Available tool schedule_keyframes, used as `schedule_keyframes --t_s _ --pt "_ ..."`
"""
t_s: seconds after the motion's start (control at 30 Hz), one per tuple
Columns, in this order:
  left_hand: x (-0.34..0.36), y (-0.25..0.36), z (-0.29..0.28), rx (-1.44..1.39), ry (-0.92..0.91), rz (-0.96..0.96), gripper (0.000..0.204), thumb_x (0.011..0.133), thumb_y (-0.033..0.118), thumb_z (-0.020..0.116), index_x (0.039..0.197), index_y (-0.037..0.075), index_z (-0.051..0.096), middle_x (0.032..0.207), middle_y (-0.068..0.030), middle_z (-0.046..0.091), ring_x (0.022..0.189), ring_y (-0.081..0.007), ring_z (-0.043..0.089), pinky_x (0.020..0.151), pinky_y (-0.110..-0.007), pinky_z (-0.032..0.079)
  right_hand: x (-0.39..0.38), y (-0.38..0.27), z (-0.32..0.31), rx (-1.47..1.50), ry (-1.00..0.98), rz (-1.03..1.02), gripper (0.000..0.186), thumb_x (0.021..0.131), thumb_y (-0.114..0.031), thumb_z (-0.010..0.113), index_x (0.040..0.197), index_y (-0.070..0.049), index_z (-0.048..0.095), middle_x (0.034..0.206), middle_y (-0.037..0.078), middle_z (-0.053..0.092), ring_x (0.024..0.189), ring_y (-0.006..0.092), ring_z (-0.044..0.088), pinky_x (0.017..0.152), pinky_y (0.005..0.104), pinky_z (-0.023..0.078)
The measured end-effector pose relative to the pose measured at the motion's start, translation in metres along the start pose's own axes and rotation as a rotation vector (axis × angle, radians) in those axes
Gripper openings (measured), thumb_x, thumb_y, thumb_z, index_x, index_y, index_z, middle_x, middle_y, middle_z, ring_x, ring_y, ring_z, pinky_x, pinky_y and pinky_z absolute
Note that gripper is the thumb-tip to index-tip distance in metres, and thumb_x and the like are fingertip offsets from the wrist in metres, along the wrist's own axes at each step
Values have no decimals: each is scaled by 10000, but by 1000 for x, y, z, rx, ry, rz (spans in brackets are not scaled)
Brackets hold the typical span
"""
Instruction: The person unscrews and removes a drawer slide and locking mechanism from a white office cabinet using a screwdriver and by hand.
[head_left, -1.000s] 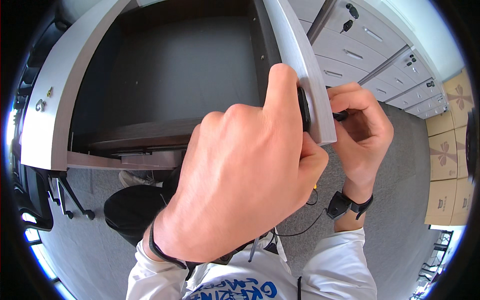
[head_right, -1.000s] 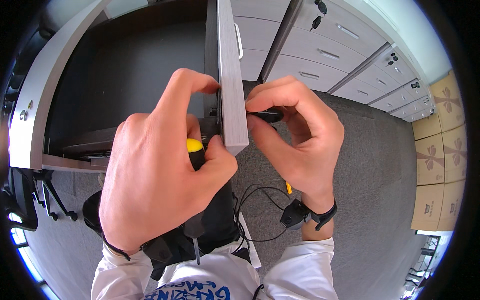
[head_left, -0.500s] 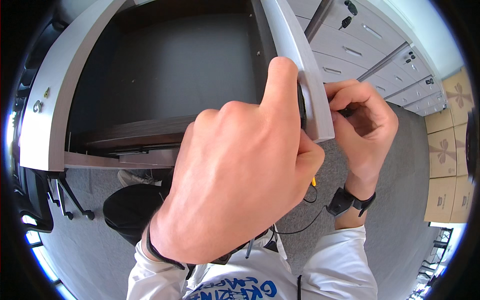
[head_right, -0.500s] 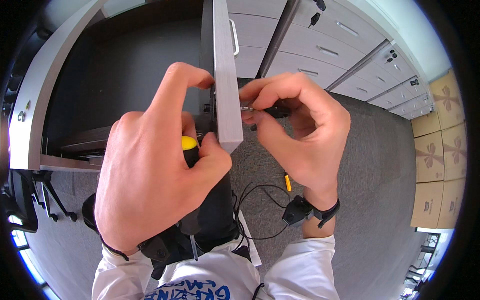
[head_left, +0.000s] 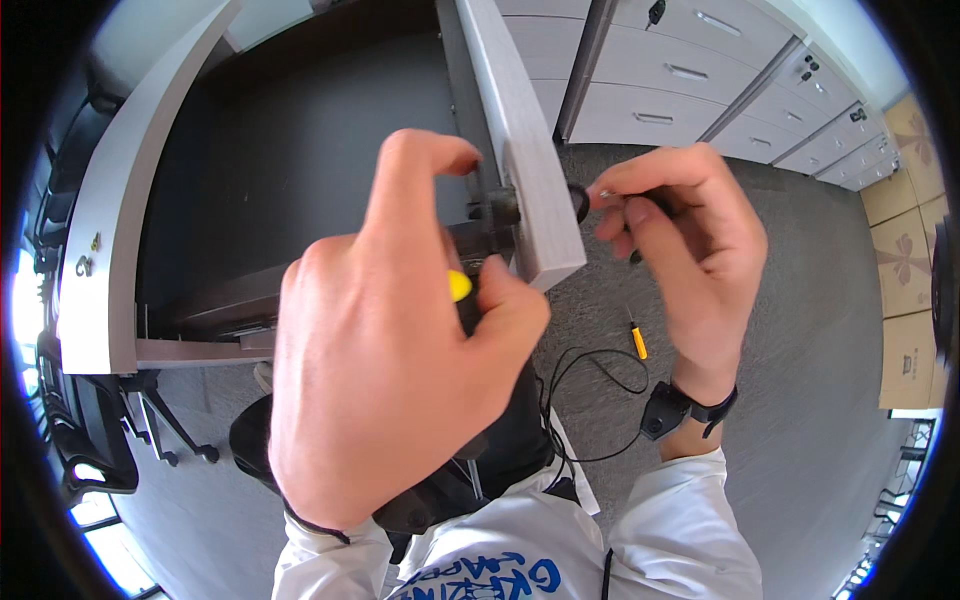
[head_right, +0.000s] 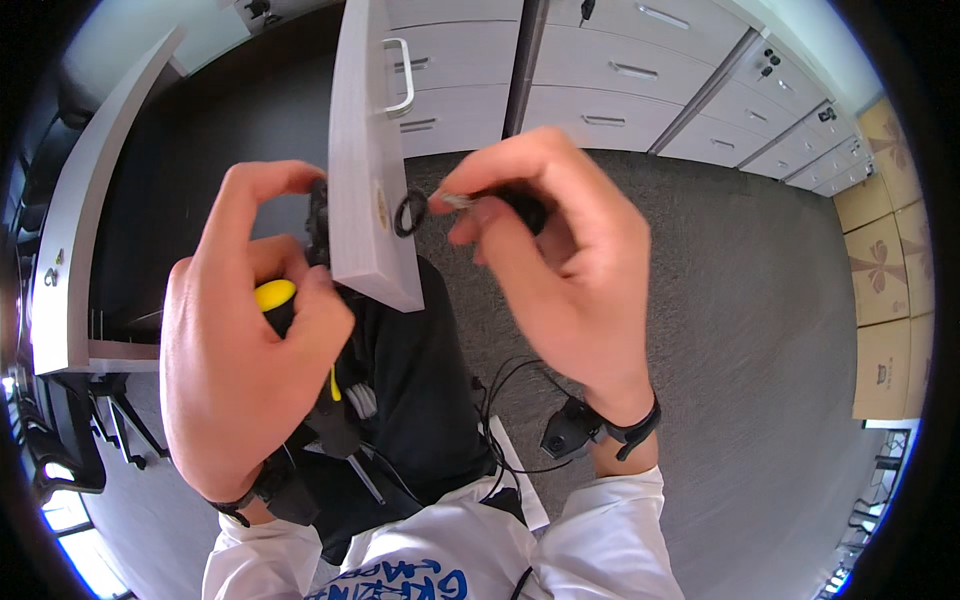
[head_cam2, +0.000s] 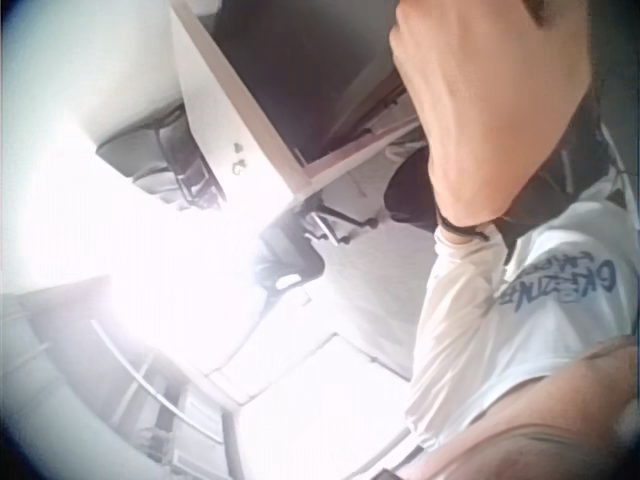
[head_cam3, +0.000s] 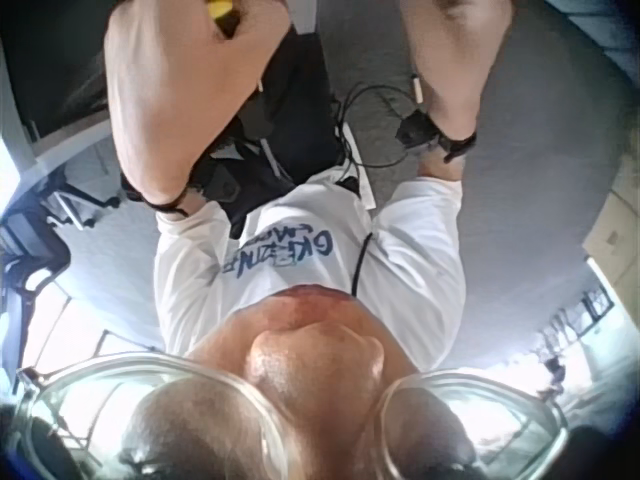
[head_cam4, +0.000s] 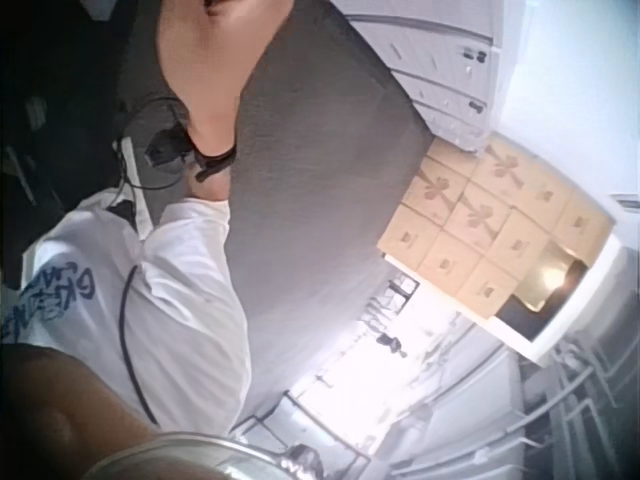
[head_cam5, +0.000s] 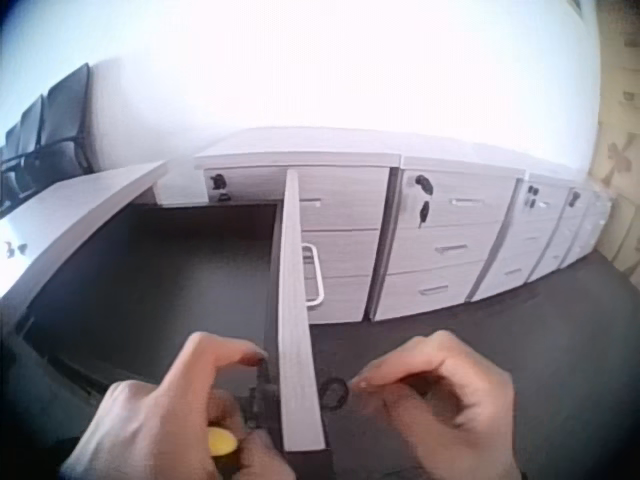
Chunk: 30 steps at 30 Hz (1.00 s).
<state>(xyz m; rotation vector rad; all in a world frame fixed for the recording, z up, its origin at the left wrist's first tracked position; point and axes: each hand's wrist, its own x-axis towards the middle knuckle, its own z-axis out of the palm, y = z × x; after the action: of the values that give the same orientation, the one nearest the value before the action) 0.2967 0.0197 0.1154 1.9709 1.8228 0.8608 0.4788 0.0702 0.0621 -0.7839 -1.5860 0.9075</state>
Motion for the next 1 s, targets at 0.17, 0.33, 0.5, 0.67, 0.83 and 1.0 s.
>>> schedule_keyframes --t_s 0.17,0.33,0.5,0.67,0.83,1.0 --pt "-2 1 -1 -16 28 -71 402 742 -17 555 1141 26 537 612 -127 622 527 -154 570 609 -253 444 -3 5 17 101 -75 26 219 872 122 446 999 30 598 908 68 618 749 92 560 626 223 439" --pt "0 1 0 -33 12 -47 413 743 -5 568 1154 25 538 633 -129 629 567 -153 582 658 -263 449 -8 1 18 238 20 83 211 875 116 447 997 28 595 927 82 628 753 95 556 641 233 446" --pt "-1 -1 -1 -50 20 -77 419 738 3 579 1156 29 547 634 -119 625 579 -151 580 665 -254 441 -19 15 6 237 1 130 237 894 119 449 1031 16 613 970 85 644 811 103 607 677 226 472" --pt "-4 -4 -5 -37 39 -97 423 724 16 584 1145 41 556 616 -101 607 575 -140 561 669 -242 431 -33 27 -2 206 10 184 217 896 108 465 1024 12 611 961 87 646 798 106 601 677 231 473" --pt "-9 -13 -9 -83 74 -103 430 716 28 587 1144 47 556 606 -89 591 575 -134 545 671 -239 429 -44 35 -11 169 67 241 182 909 73 475 1022 10 603 951 94 647 788 111 596 677 239 477" --pt "-10 -16 -13 -100 77 -120 432 731 62 586 1161 59 550 626 -77 590 584 -137 559 644 -247 451 -57 51 -19 129 131 301 161 912 54 484 1016 11 599 922 101 649 788 119 597 672 247 477"
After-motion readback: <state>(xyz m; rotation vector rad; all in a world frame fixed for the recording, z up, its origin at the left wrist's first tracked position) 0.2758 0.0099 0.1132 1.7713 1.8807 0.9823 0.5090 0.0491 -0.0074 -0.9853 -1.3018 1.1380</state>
